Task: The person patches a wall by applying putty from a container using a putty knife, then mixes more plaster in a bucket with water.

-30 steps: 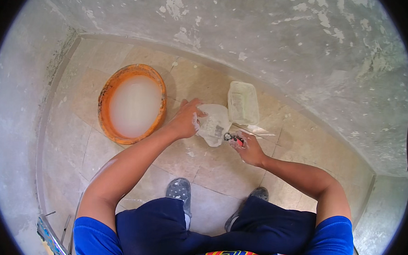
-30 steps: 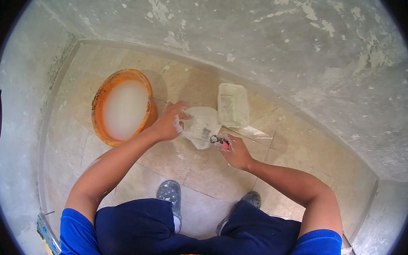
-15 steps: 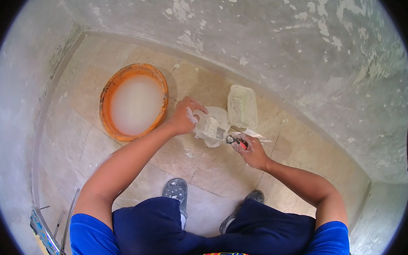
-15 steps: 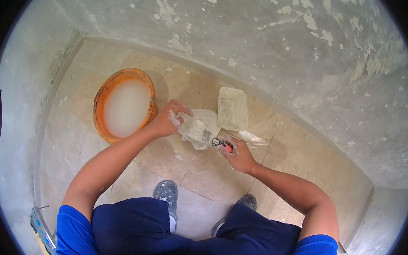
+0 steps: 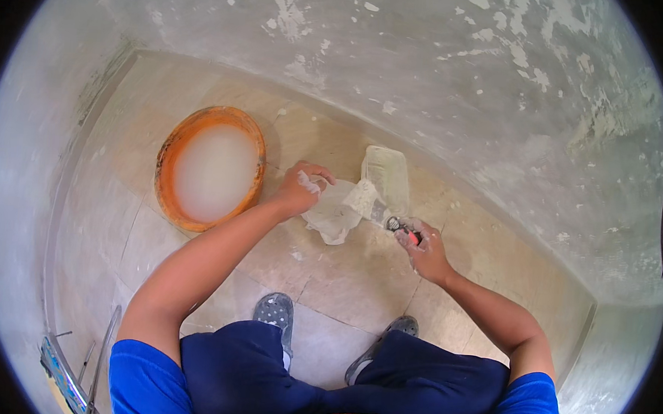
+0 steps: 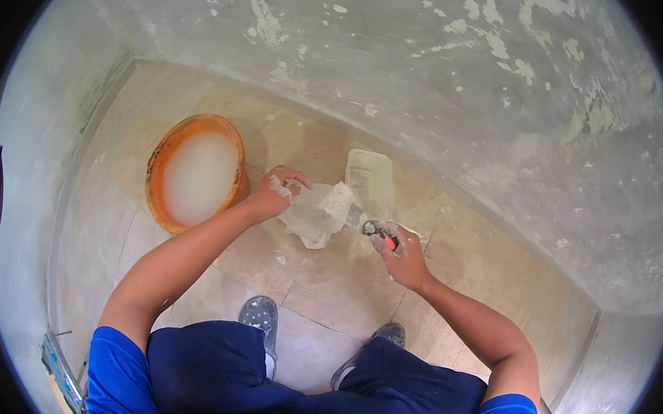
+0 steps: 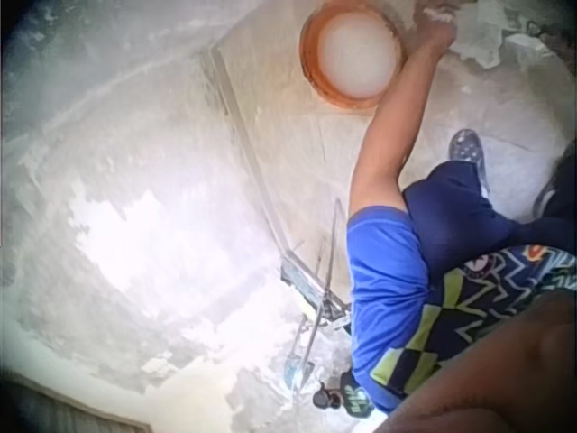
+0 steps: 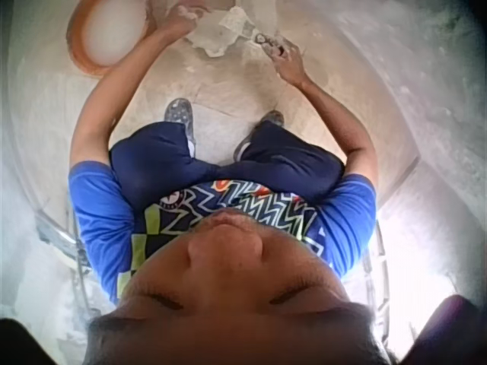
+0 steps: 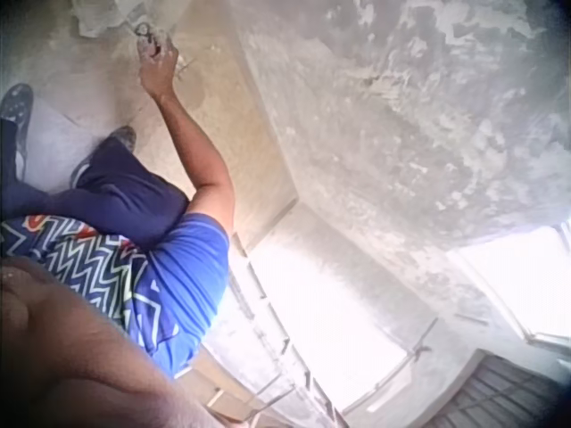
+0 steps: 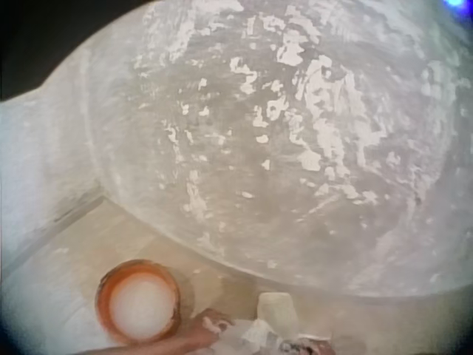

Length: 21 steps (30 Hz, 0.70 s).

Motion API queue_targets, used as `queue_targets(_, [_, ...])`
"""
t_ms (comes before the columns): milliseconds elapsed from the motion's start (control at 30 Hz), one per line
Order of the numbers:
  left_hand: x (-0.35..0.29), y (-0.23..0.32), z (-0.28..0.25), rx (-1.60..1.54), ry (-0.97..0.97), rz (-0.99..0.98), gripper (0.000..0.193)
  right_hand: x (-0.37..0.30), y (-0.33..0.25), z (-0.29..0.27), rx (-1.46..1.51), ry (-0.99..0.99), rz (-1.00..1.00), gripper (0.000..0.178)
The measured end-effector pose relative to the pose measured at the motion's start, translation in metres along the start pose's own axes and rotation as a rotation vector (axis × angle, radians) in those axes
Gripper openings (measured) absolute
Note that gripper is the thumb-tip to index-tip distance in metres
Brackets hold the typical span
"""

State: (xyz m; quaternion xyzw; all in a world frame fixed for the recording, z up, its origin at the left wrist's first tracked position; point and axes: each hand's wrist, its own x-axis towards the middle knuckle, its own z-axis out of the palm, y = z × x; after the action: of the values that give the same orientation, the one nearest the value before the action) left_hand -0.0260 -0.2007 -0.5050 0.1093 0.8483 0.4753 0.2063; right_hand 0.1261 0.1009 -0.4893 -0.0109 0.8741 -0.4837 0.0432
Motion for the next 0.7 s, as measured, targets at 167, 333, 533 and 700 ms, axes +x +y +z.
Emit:
queue_targets(167, [0.0, -0.002, 0.001, 0.124, -0.02, 0.089, 0.025, 0.011, 0.041, -0.027, 0.018, 0.162, 0.058, 0.023])
queue_targets(333, [-0.006, -0.018, -0.01, 0.111, 0.043, 0.069, 0.026, 0.034, 0.042, -0.033, -0.418, 0.252, -0.137, 0.028])
queue_targets(533, [-0.005, -0.015, -0.012, 0.117, 0.01, -0.017, 0.026, 0.051, 0.043, -0.022, -0.78, 0.036, -0.11, 0.035])
queue_targets(700, [-0.008, -0.007, -0.008, 0.174, 0.0, 0.014, 0.028, 0.049, 0.036, -0.031, -0.729, 0.085, -0.065, 0.036])
